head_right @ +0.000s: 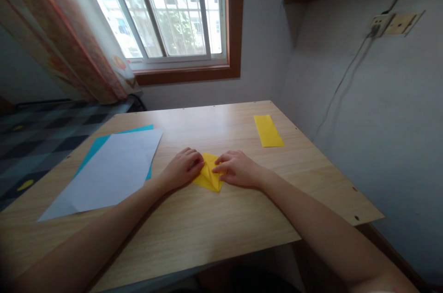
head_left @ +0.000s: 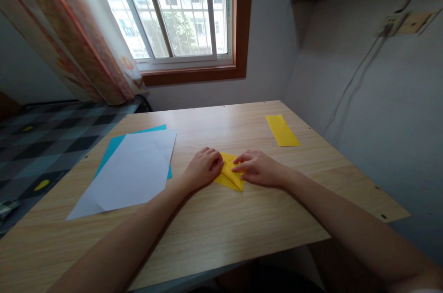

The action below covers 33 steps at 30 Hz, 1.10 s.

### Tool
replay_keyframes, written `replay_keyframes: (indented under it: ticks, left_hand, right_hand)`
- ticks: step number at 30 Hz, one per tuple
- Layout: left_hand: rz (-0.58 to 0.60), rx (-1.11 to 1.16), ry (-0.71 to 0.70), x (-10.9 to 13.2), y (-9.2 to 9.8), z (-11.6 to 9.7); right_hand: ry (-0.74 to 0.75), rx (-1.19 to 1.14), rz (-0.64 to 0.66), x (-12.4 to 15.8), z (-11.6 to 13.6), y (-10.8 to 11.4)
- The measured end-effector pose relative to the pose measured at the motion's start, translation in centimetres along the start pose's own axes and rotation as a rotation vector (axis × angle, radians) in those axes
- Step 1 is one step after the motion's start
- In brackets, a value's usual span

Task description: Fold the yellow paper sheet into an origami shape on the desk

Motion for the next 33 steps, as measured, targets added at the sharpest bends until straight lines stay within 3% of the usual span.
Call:
replay_keyframes:
  ticks: [33]
  left_hand:
    - [-0.032,-0.050,0.106,0.01,-0.72,0.18]
  right_hand:
    - [-0.024,0.006,0.038,-0.03,0.25,-0.14]
Point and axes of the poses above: each hand's wrist, its own x-axis away from the middle knuckle, its own y-axis out of the back of the hand, z = x × y, the point moved 7 cm from there along -x, towards the middle knuckle, and after that the axes turned 5 degrees about -x, right-handed, at the moved point
